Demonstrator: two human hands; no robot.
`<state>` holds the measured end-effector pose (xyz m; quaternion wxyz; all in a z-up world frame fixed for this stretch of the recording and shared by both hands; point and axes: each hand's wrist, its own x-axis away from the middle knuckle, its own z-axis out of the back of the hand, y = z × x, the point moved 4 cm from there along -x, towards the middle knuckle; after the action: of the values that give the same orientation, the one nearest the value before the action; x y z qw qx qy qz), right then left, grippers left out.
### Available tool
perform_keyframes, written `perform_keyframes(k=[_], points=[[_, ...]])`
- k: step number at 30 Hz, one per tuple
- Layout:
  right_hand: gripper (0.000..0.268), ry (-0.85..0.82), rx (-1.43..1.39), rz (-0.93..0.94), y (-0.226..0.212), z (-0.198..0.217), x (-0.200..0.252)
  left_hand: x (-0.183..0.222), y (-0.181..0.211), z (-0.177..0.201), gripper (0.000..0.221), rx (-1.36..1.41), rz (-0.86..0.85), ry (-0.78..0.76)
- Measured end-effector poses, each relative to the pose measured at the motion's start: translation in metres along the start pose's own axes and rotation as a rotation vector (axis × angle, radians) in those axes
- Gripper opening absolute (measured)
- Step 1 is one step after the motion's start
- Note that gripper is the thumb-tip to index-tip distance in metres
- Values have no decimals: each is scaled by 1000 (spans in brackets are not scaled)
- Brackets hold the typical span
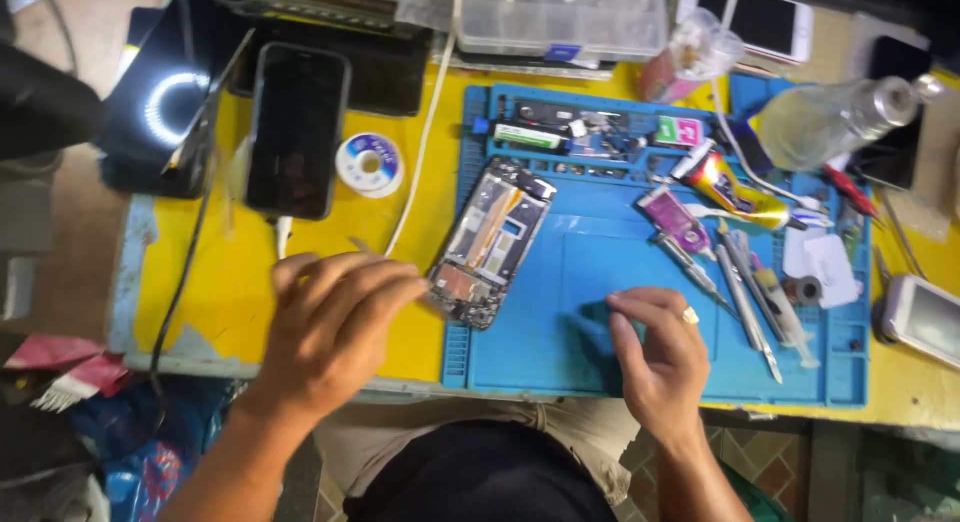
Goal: Applying adhesive to the frame of a mobile phone and carefully assembling the screen and internal components.
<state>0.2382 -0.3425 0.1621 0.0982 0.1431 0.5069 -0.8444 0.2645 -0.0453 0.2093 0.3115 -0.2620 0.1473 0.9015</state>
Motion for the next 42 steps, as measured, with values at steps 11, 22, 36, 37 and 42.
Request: perform_keyframes(k=[11, 22, 36, 37, 42], points=[[40, -122, -238, 105, -24, -37, 20, -31, 77, -13, 15, 1001, 291, 89], [23, 95, -94, -257, -3, -12, 24, 54, -91, 102, 95, -416, 843, 587], [32, 105, -142, -321, 3, -9, 22, 62, -186, 112, 134, -494, 1045, 426], [33, 99, -141, -334, 4, -9, 23, 53, -186, 119, 121, -504, 980, 469], [32, 93, -77, -344, 14, -2, 22, 47, -224, 131, 68, -619, 782, 409]])
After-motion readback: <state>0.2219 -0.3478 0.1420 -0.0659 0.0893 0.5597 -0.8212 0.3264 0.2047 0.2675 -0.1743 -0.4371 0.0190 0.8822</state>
